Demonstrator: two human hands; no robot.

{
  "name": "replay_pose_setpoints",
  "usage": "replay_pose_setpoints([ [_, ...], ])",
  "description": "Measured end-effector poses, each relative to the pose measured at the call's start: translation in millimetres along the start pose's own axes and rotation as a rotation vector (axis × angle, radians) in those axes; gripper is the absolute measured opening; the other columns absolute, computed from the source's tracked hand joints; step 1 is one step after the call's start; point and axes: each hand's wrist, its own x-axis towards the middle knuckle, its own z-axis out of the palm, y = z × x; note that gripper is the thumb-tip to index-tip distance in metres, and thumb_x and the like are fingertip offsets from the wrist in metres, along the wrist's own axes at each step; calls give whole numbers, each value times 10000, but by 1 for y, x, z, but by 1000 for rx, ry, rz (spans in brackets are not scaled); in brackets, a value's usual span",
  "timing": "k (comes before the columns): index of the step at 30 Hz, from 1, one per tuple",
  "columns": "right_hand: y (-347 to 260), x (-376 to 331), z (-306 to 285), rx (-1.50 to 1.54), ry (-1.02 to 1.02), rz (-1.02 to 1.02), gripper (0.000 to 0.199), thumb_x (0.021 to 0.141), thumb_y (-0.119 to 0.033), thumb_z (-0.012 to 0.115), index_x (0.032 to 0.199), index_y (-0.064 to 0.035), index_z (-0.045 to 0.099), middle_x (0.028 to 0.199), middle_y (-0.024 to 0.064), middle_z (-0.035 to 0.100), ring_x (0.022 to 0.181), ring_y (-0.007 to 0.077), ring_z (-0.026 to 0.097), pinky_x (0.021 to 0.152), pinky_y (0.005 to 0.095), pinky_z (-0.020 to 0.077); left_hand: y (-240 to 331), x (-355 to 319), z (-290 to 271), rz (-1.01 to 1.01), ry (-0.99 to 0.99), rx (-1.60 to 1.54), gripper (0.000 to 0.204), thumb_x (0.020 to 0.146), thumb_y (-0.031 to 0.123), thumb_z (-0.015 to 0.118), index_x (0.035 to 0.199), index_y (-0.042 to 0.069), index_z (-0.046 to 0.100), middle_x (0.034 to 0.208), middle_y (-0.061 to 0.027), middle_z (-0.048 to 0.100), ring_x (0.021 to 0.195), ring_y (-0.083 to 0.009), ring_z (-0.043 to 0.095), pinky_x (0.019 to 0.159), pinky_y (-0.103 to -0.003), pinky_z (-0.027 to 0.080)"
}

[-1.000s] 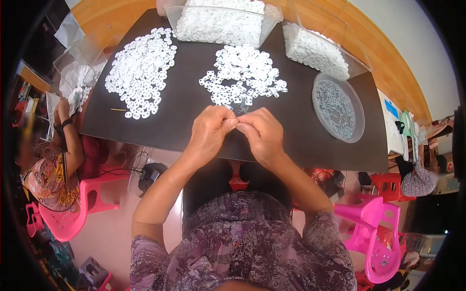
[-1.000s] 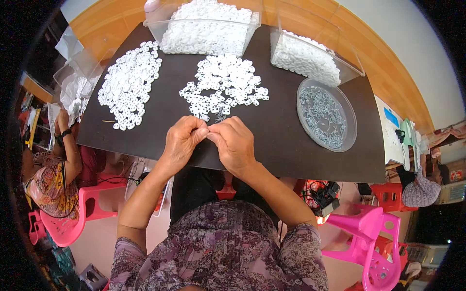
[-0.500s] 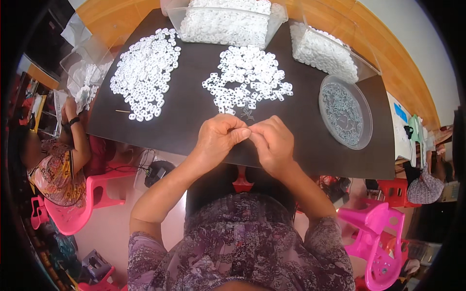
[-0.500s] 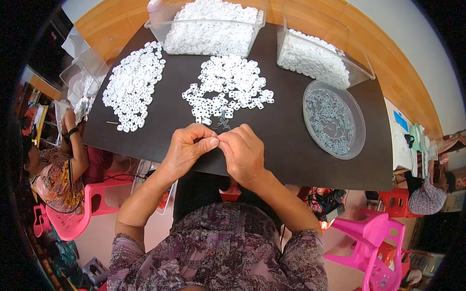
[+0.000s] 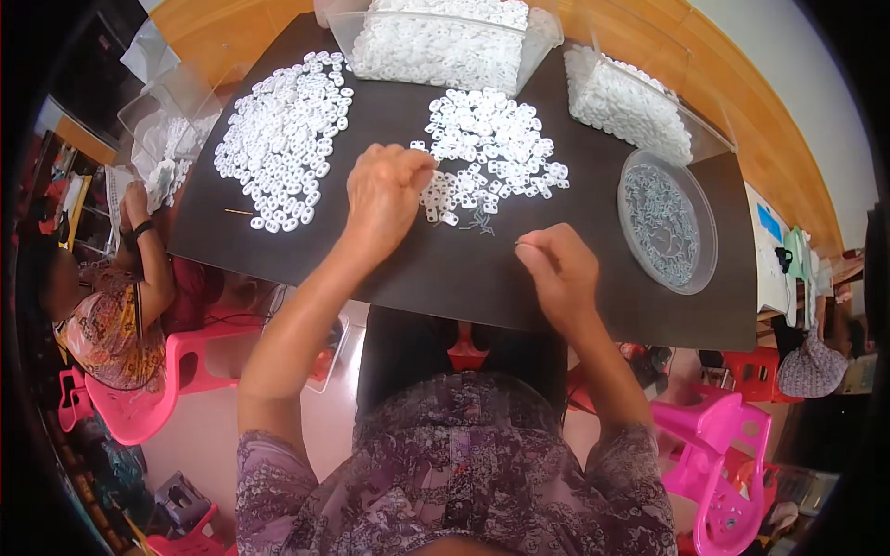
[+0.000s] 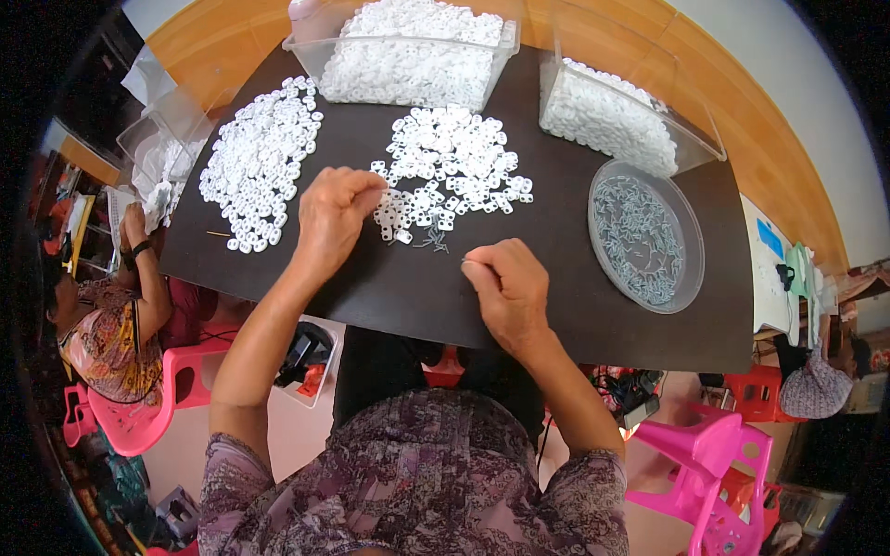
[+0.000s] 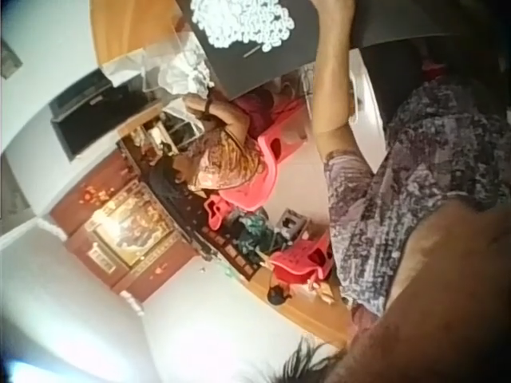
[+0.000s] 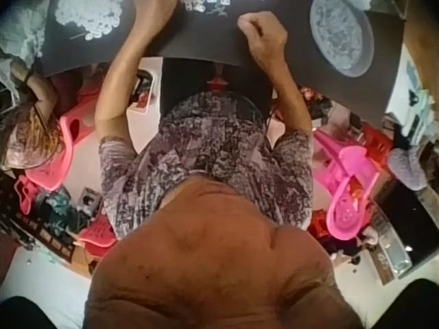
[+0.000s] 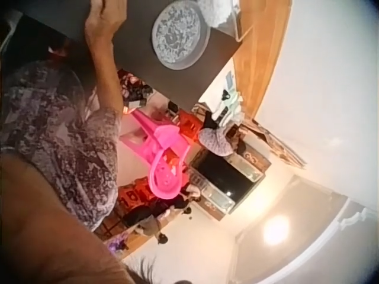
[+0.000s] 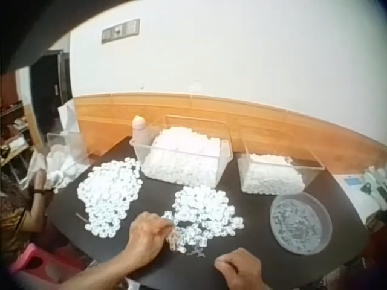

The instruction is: Sorting and inspecting small white plastic components on a table.

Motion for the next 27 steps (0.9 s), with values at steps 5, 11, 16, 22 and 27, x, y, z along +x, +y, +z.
replay_pose_setpoints([
  [5,13,-2,-4,5,32,55,18,805,-5,618,819,4,615,743,26,563,682,85,535,617,220,432,3,-11,-10,-21,-71,-11,105,727,51,673,830,68,677,741,-58,599,746,-238,545,667,-334,434],
  [11,16,3,-2,-2,34,6,21,793,5,626,810,3,614,720,32,551,643,99,520,577,232,413,11,-24,-7,94,-72,-41,166,676,22,704,822,99,685,747,-36,585,741,-231,532,659,-334,423],
  [16,17,3,0,-38,50,-65,38,775,13,635,805,-4,619,697,46,540,608,125,512,549,247,401,11,-27,12,259,-61,84,167,640,13,695,774,112,676,775,-22,555,769,-221,509,671,-345,399],
  [22,14,1,2,-10,55,-63,42,770,16,635,805,-5,622,693,55,539,590,135,512,536,247,399,11,-25,18,343,-63,152,127,634,32,635,735,105,654,742,-24,524,744,-210,499,651,-336,392],
  [27,12,2,3,-4,54,-72,44,769,16,634,806,-2,622,705,57,552,607,130,520,549,249,406,9,-23,13,284,78,75,91,607,13,632,671,74,613,645,-51,476,657,-225,471,596,-348,386],
])
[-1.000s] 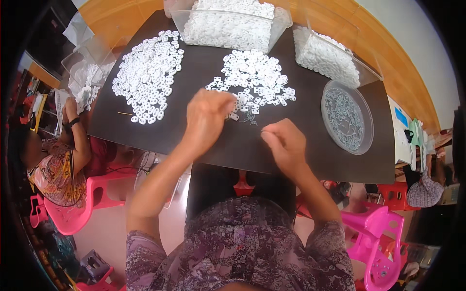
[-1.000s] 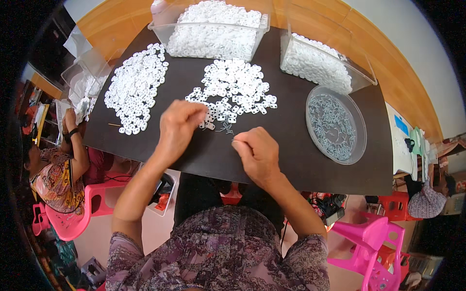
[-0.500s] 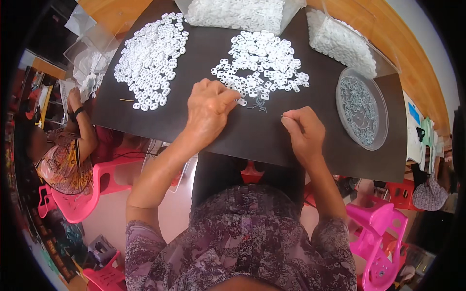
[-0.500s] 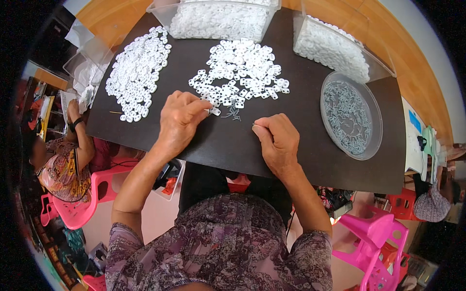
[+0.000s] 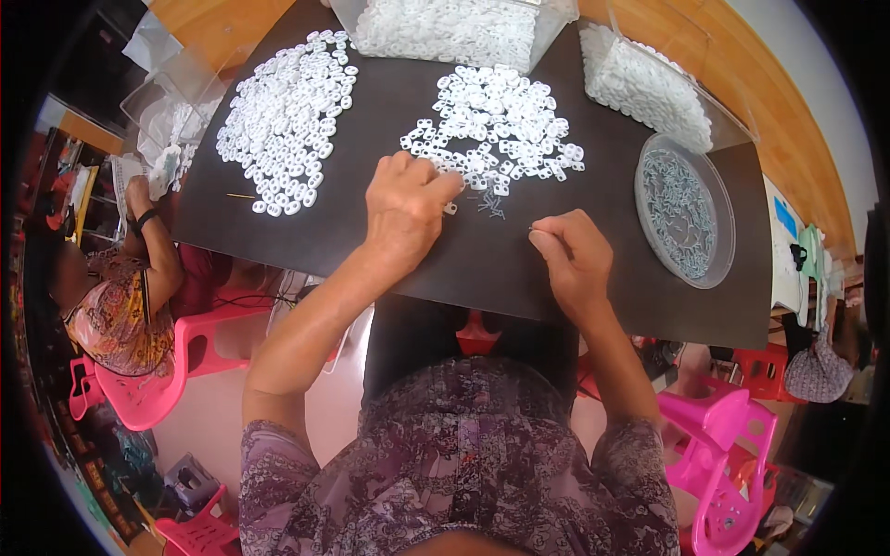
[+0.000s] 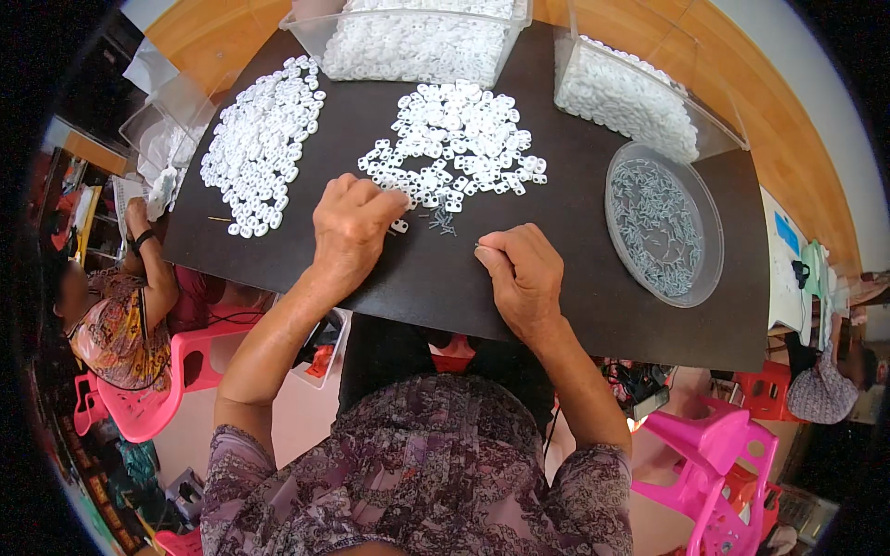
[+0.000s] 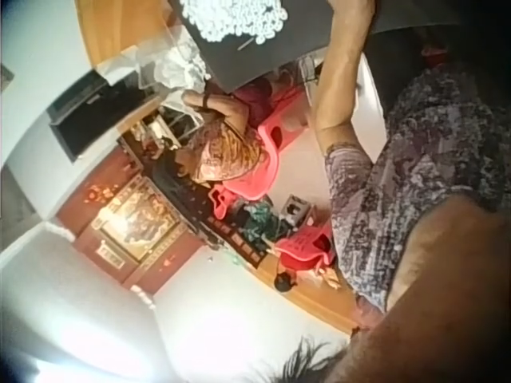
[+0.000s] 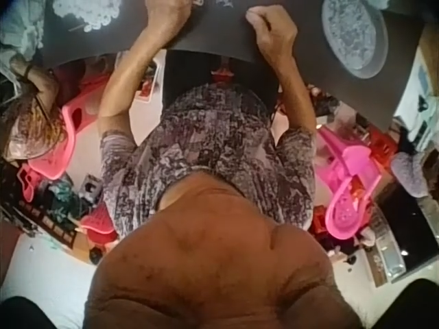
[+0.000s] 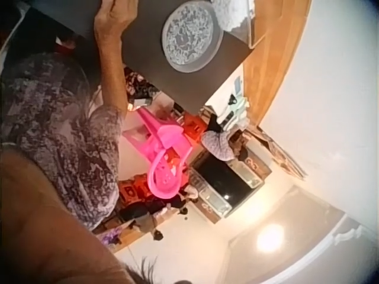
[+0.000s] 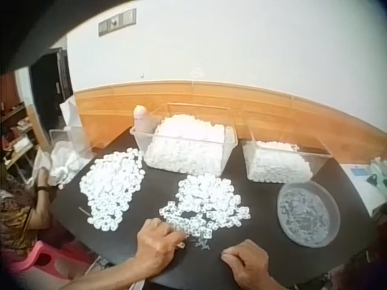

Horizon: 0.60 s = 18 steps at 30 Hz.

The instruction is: Sorting and inspecting small white plastic components on a table.

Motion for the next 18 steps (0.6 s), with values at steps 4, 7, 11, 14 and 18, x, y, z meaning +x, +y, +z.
replay_pose_setpoints([
  [4,0,-2,0,31,-9,41,43,767,15,632,806,2,621,715,58,562,626,132,525,567,249,412,11,0,-13,-475,-30,-494,107,700,2,680,794,53,675,680,-40,586,674,-160,549,619,-295,453],
  [7,-3,0,-1,17,-39,45,39,771,13,627,808,5,620,719,53,562,634,131,525,576,247,412,15,-2,-24,-906,-116,-1059,168,748,34,727,912,34,689,793,10,626,770,-74,553,712,-217,453],
  [11,-11,-1,0,29,-75,75,34,782,5,624,816,5,621,730,43,565,660,115,532,600,234,417,28,-7,-31,-918,-84,-1086,164,766,31,715,923,3,677,787,30,598,761,-47,529,721,-197,443],
  [14,-22,0,5,112,-92,161,33,797,-5,619,829,4,623,740,36,567,687,98,539,627,221,422,37,-11,-34,-953,-31,-1123,156,783,38,703,933,5,674,791,27,597,743,-51,525,731,-194,436],
  [18,-39,7,16,115,-115,102,46,814,-11,608,855,1,624,761,36,576,715,93,550,652,219,429,41,-20,-39,-920,-62,-1146,134,813,60,679,936,7,665,794,25,592,741,-52,524,731,-187,424],
])
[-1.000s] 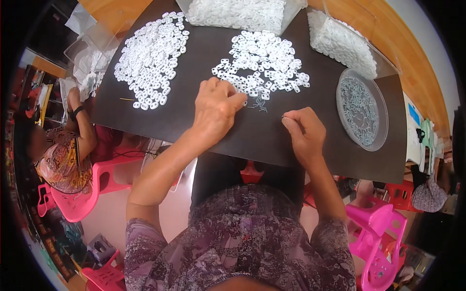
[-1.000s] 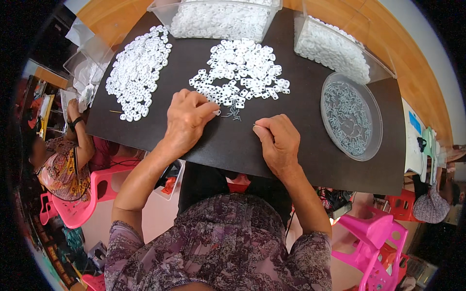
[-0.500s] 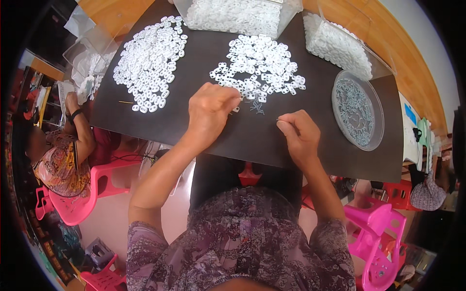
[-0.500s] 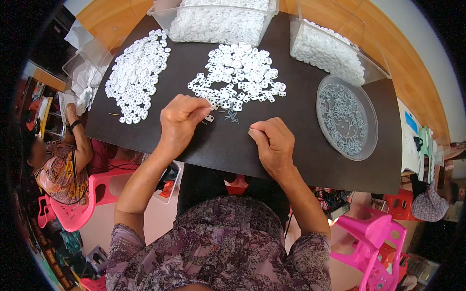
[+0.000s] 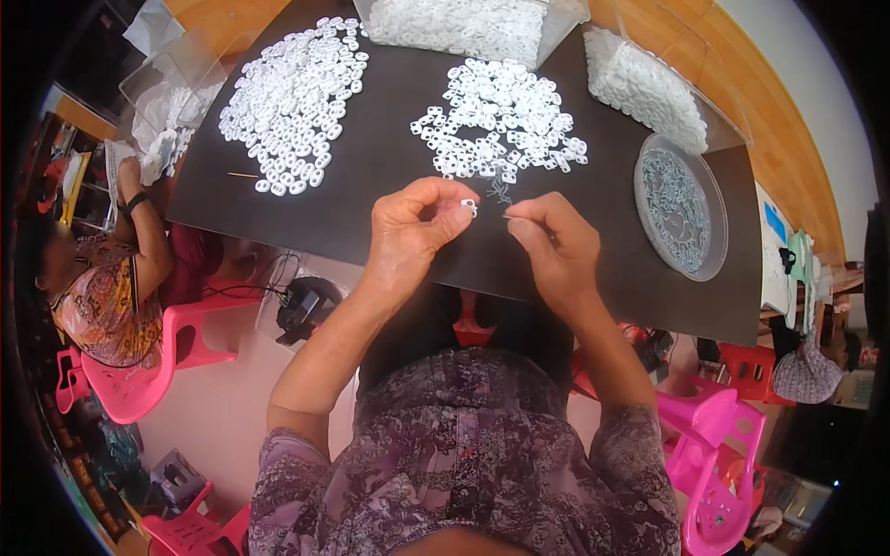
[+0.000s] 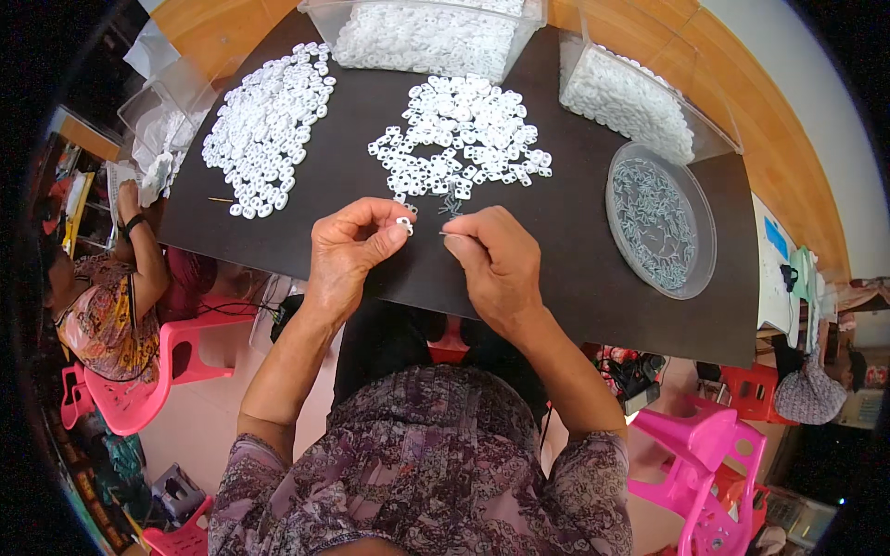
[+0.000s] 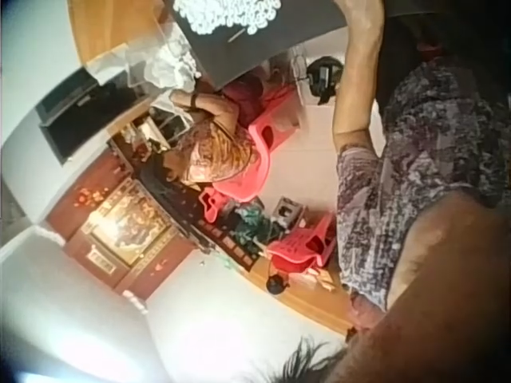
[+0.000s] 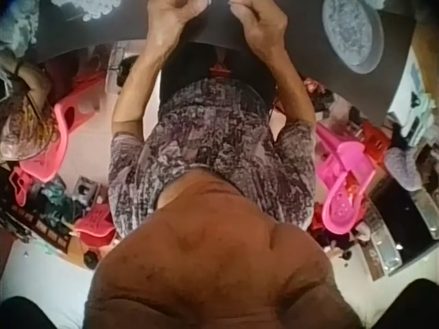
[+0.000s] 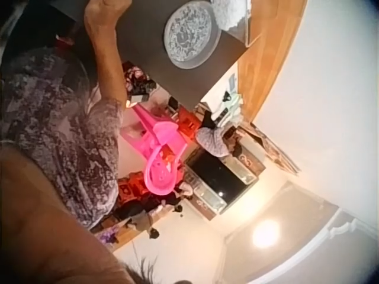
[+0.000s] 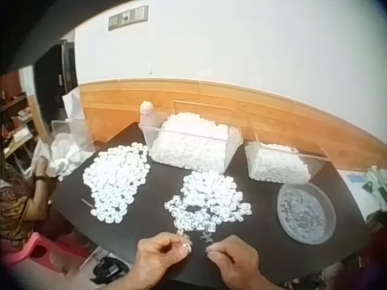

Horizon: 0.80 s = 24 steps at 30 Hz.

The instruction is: Sorting and inspecting small white plastic components on a table.

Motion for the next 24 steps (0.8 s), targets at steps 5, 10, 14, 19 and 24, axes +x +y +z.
replay_pose_setpoints([
  [5,-12,5,13,11,-32,-37,52,820,-13,602,866,1,624,776,40,585,721,97,556,654,226,435,-3,-9,-2,-24,-26,-93,127,856,107,641,927,1,642,784,6,599,722,-56,523,693,-187,425],
  [10,-12,3,19,24,-70,-29,55,813,4,607,866,1,622,775,43,584,714,100,551,649,230,435,-2,-16,-2,24,-43,-91,150,903,152,593,926,5,609,777,-13,609,674,-60,513,629,-184,414],
  [14,-11,3,22,5,-74,-59,55,814,2,614,868,0,621,775,44,583,714,102,549,648,231,435,0,-19,-3,-3,-45,-139,155,902,152,595,926,0,613,784,-16,611,680,-63,523,625,-191,424],
  [19,-13,3,25,-1,-72,-92,45,822,-13,618,865,1,617,772,40,575,710,103,544,636,234,427,-1,-22,-8,-18,-11,-281,146,885,102,606,992,7,636,799,-6,609,722,-58,534,646,-193,432],
  [24,-18,1,25,22,-80,-89,43,825,-21,617,862,2,615,759,33,567,700,98,539,627,227,421,-1,-25,-5,-17,41,-298,156,849,79,643,961,-28,638,808,-19,612,709,-74,535,661,-203,457],
])
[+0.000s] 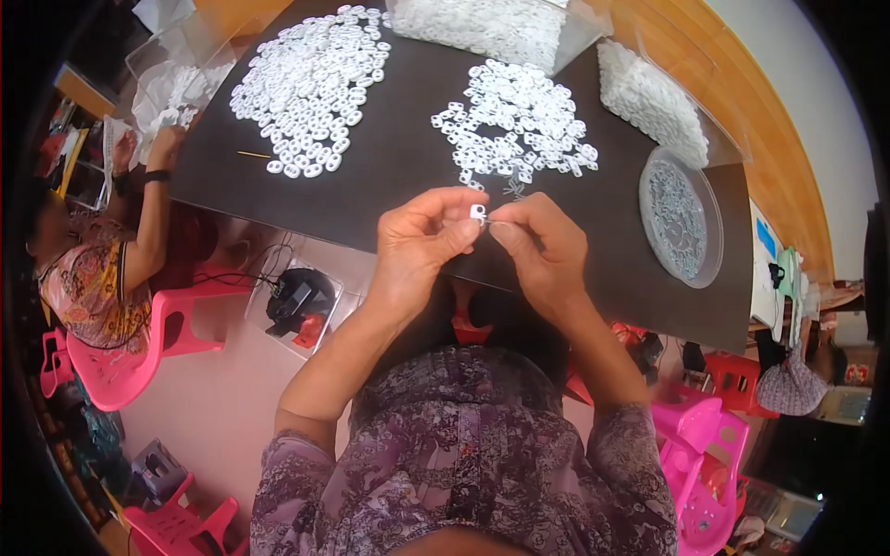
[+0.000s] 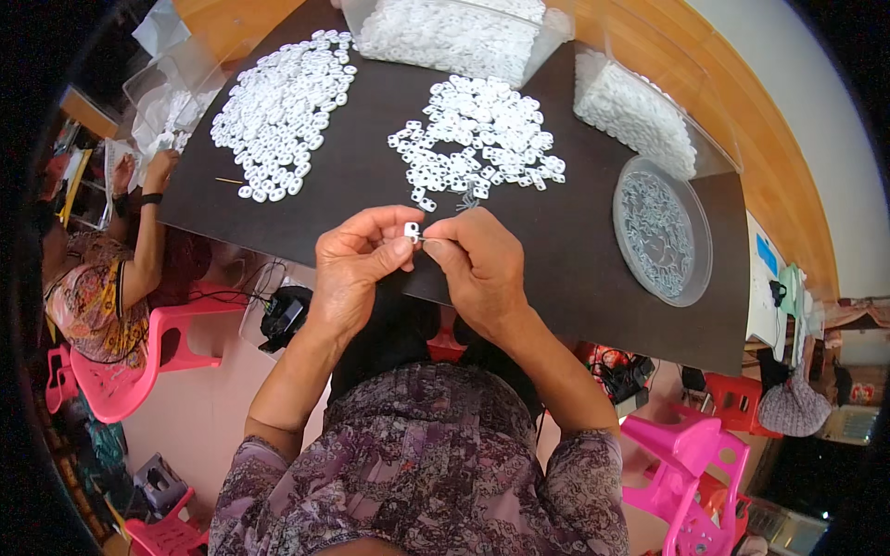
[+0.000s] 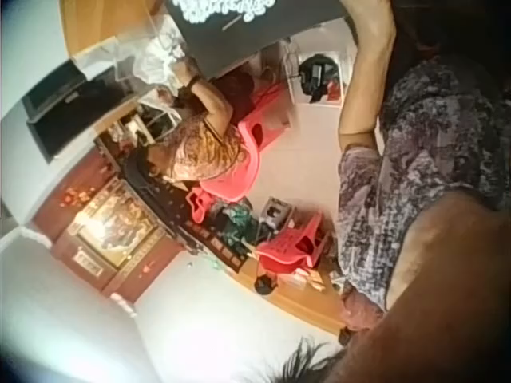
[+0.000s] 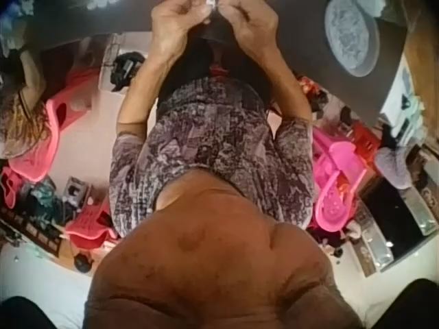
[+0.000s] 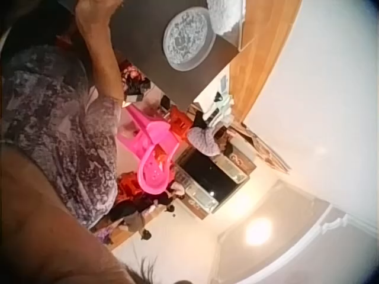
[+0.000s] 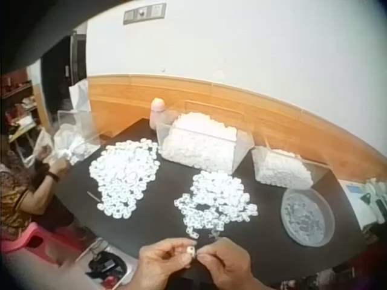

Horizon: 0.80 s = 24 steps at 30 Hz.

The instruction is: Sorting and inspecting small white plastic components on a table.

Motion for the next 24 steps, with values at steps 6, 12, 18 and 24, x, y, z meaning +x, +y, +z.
replay_pose_setpoints([
  [6,-4,1,2,26,-7,44,34,822,-11,614,853,3,613,752,26,566,694,83,529,619,218,416,-7,-1,-3,-15,-20,40,136,843,79,651,935,-20,635,811,-8,604,689,-59,504,650,-182,421],
  [12,-4,-1,4,9,-24,40,29,823,-15,613,848,-1,613,754,26,568,692,82,528,620,220,418,-4,-6,-6,50,7,172,140,857,90,641,940,-22,628,810,3,596,701,-48,495,652,-180,417],
  [18,-3,-2,7,-13,-35,23,32,825,-26,611,846,-2,610,758,32,567,700,92,534,633,226,421,-5,-9,-8,64,8,219,135,875,113,631,932,-9,627,823,23,590,739,-40,502,673,-176,415],
  [24,-2,-3,8,37,-54,51,37,830,-31,608,845,2,606,765,32,573,709,90,536,642,222,422,-4,-12,-10,90,8,312,141,885,125,623,929,-9,614,820,21,587,746,-39,503,685,-178,418],
])
